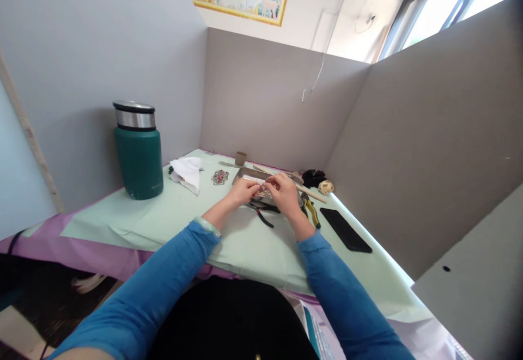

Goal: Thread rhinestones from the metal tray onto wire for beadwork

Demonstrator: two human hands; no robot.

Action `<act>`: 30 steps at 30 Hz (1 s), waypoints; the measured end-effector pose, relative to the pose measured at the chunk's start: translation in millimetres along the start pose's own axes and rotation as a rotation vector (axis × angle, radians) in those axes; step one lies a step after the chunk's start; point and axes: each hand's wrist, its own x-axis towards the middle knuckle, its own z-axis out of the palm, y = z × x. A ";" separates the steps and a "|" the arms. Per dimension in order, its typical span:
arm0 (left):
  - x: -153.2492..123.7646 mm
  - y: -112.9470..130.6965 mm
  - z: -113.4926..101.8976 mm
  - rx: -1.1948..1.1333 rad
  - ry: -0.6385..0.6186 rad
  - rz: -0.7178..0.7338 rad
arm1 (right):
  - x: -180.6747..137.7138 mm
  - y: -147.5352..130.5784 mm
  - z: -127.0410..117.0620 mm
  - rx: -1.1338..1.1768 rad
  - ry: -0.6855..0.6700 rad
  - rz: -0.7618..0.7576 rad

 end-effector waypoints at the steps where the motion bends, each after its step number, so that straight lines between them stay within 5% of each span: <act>1: 0.6 -0.3 -0.6 0.116 0.003 0.063 | 0.3 0.6 -0.9 -0.023 -0.007 -0.006; 9: 3.9 -10.8 4.6 0.566 -0.087 0.252 | 4.3 9.7 -6.1 0.075 -0.233 -0.021; 18: -8.9 5.5 -0.4 -0.072 -0.396 0.028 | 10.1 20.1 -19.1 0.704 -0.361 0.474; 22: -14.5 8.9 -1.9 -0.246 -0.518 -0.021 | 6.4 18.2 -21.4 0.809 -0.557 0.469; 30: -14.3 6.3 1.5 -0.102 -0.492 0.001 | 5.3 12.2 -18.0 0.757 -0.506 0.412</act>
